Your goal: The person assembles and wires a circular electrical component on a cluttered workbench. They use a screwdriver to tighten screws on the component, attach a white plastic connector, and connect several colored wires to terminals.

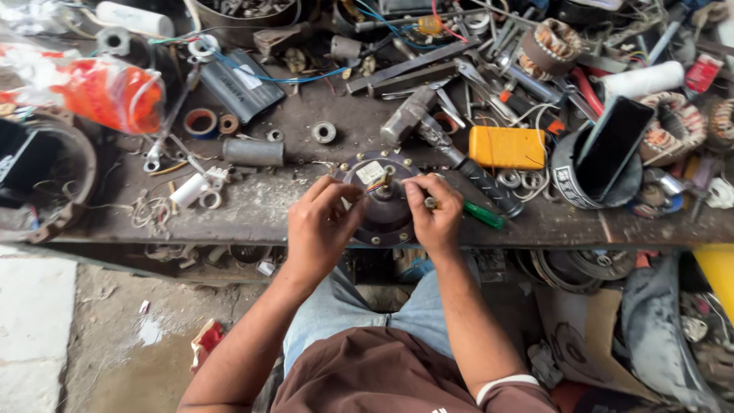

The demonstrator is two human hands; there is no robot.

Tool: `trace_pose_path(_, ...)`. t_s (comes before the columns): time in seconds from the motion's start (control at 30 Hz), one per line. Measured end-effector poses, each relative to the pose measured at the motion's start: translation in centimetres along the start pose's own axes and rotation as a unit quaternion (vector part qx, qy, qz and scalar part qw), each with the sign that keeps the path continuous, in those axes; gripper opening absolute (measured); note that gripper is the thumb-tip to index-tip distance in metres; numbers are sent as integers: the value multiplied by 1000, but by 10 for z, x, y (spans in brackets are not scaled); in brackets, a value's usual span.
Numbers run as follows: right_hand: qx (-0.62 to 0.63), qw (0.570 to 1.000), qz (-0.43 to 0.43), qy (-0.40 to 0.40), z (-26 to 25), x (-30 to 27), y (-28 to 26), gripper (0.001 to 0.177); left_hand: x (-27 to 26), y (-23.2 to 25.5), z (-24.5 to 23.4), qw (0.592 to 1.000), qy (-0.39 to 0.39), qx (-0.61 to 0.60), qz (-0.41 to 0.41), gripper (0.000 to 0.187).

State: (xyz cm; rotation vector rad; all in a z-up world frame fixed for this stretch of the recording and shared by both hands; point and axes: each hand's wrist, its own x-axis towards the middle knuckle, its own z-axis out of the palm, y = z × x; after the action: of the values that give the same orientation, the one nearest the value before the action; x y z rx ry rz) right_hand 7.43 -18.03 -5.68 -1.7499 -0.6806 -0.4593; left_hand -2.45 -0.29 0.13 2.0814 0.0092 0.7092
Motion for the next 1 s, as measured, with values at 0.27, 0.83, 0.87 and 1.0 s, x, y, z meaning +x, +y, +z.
trace_pose_path(0.27,0,1000,1,-5,0,2,0,10,-2,-5,3,988,30,90,119,9)
trace_pose_path(0.83,-16,1000,-18,-7,-4,1,-1,10,-8,0,1,997,25,44,65,18)
trace_pose_path(0.87,-12,1000,-27,-4,-3,2,0,10,-6,0,0,996,29,47,75,19)
trace_pose_path(1.0,17,1000,8,-13,-2,5,-1,10,-3,0,-3,990,22,79,113,16)
